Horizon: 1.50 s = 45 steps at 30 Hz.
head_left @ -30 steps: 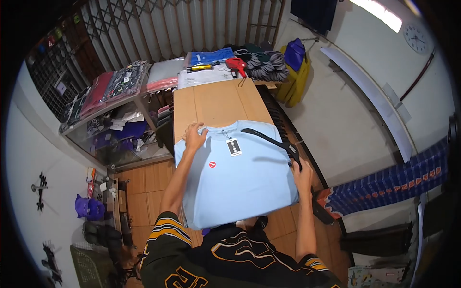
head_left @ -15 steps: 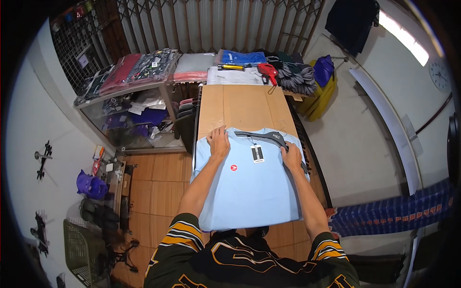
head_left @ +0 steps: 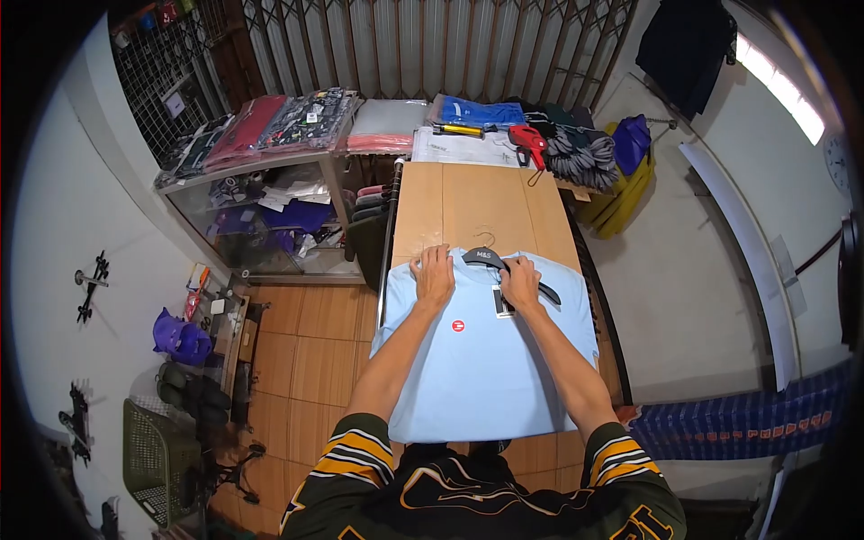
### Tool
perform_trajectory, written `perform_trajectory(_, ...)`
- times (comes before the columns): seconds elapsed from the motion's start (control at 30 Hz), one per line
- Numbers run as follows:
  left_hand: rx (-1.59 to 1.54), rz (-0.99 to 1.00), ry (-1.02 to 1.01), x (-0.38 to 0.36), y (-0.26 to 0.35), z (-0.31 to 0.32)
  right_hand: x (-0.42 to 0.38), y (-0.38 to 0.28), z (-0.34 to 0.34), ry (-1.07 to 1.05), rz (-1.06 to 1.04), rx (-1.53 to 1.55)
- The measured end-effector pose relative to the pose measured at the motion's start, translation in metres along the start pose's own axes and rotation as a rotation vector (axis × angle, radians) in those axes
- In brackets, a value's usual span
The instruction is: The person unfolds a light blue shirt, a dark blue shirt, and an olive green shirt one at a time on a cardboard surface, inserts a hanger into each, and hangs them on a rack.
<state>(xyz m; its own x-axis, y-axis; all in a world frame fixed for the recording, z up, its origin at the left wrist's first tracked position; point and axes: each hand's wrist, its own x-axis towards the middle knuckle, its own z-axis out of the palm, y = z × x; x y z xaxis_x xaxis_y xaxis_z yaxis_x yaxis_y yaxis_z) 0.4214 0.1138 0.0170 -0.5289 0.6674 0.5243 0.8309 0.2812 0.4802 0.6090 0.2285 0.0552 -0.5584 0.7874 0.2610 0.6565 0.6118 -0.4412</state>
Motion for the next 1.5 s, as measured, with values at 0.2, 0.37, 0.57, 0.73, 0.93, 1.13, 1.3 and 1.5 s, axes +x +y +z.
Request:
perform_trajectory(0.2, 0.017, 0.045, -0.021, 0.000, 0.003, -0.004, 0.004, -0.027, 0.025, -0.048, -0.007, -0.004)
perform_trajectory(0.37, 0.046, 0.089, -0.021, 0.000, 0.000, 0.003, 0.005, -0.022, 0.036, -0.068, -0.048, 0.085)
perform_trajectory(0.57, 0.208, 0.317, -0.076, 0.008, 0.011, -0.004, 0.017, -0.001, -0.004, 0.109, 0.150, 0.076)
perform_trajectory(0.73, 0.236, 0.339, -0.157, 0.014, 0.012, 0.002, 0.028, 0.035, -0.013, 0.010, 0.393, 0.013)
perform_trajectory(0.93, 0.239, 0.256, -0.226, 0.015, 0.013, 0.007, 0.025, 0.054, -0.019, 0.069, 0.410, 0.131)
perform_trajectory(1.13, 0.228, 0.219, -0.215, 0.017, 0.013, 0.011, 0.011, 0.081, -0.033, 0.142, 0.378, 0.166)
perform_trajectory(1.3, 0.232, 0.224, -0.225, 0.019, 0.011, 0.015, -0.005, 0.082, -0.044, 0.151, 0.363, 0.186)
perform_trajectory(1.5, 0.255, 0.183, -0.238, 0.020, 0.015, 0.016, -0.021, 0.064, -0.057, 0.096, 0.322, 0.255)
